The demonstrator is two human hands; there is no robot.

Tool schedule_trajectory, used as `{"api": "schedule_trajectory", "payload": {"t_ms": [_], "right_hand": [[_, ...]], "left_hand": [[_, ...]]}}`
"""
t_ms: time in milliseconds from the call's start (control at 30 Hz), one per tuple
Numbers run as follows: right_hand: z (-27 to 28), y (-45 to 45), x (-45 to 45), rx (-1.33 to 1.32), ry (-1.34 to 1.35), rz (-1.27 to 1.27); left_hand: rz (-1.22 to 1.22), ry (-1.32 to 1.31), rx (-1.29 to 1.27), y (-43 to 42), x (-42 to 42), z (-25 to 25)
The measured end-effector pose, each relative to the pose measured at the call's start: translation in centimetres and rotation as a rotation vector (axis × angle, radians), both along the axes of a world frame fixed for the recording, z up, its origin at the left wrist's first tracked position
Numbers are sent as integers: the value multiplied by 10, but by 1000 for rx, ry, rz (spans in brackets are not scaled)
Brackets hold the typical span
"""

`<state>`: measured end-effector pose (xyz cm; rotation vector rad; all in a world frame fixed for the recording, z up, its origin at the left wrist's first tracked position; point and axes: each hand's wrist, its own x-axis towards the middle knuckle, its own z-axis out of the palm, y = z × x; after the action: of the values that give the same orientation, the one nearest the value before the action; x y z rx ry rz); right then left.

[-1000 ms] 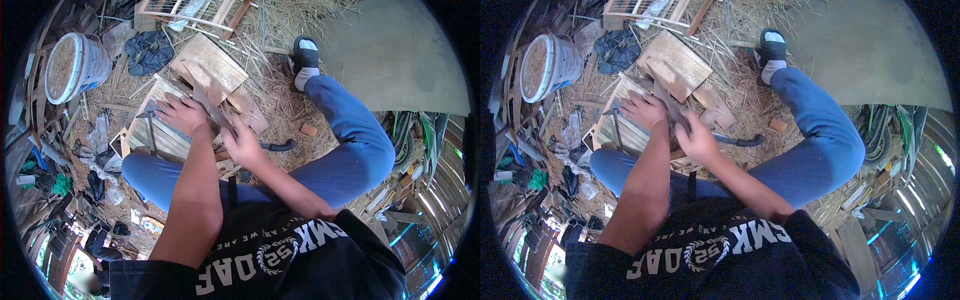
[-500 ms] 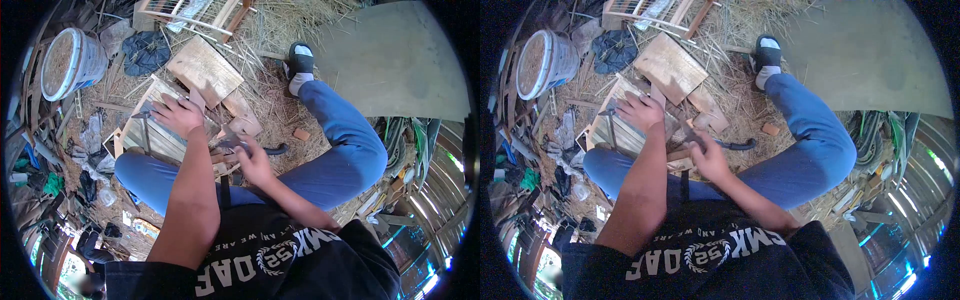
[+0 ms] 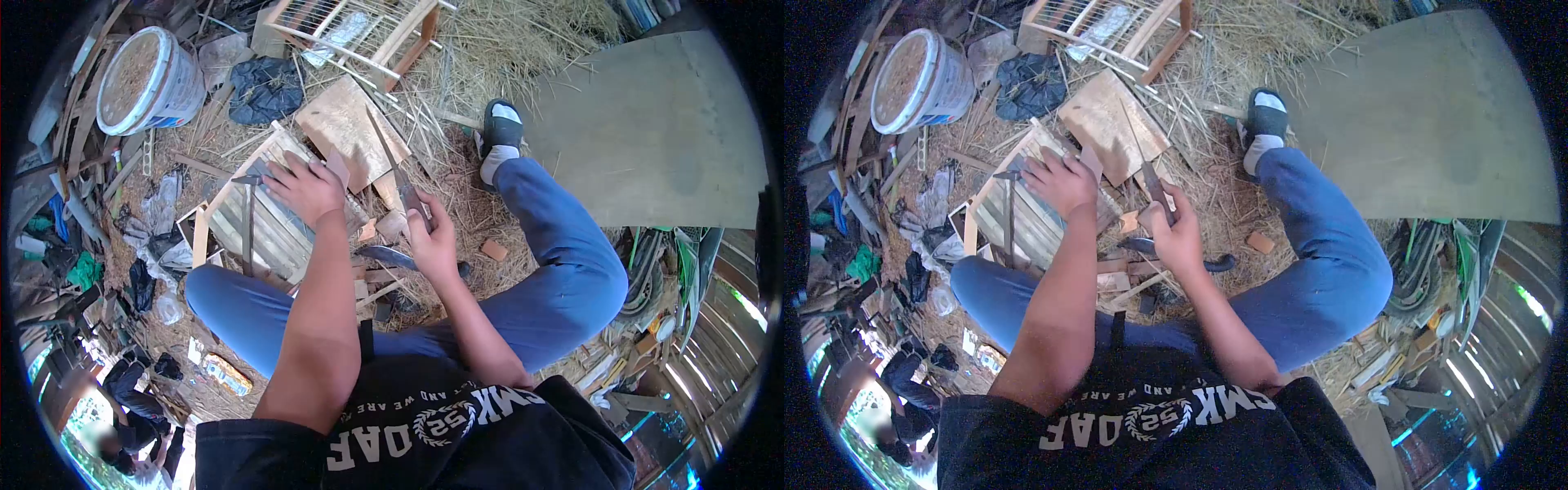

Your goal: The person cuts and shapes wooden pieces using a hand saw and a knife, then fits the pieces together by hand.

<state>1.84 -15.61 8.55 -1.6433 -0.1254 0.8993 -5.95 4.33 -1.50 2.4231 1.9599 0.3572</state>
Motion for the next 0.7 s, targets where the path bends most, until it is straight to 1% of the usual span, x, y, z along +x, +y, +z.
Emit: {"api": "schedule_trajectory", "payload": {"t_ms": [67,167,233,300,367,400,433,467,500,567,600,633,667,700], "right_hand": [[-11,-8,-3,41,-39,-25],[-11,-28,-7,-1,-102,-86],[-2,-40,-6,-38,1,-74],[-3,-57,-8,-27,-30,-47],[-9,-72,-12,-17,-49,-11],[-12,-78,-15,-11,-134,-9],[-14,-84,-21,-4,-213,-8],[-17,-88,-25,6,-201,2],[-19,-86,-25,32,-169,-4],[-14,-86,-28,68,-128,-12],[-7,-83,-28,59,-43,-6],[1,-81,-29,45,40,-2],[6,-80,-30,52,39,-4],[10,-77,-34,93,-25,-4]], "left_hand": [[-1,29,15,0,12,0],[2,89,1,-4,31,1],[4,96,17,-6,41,0],[7,88,71,-8,39,1],[-45,20,174,-9,25,2],[-32,30,176,-8,12,1],[-111,-49,153,-7,-5,3],[-193,-129,137,-6,-20,7],[-186,-124,157,-6,-29,7],[-308,-266,156,-16,-56,6],[-434,-284,98,-24,-69,12],[-440,-281,110,-29,-79,16],[-573,-222,62,-38,-85,25],[-703,-162,11,-48,-88,37]]}}
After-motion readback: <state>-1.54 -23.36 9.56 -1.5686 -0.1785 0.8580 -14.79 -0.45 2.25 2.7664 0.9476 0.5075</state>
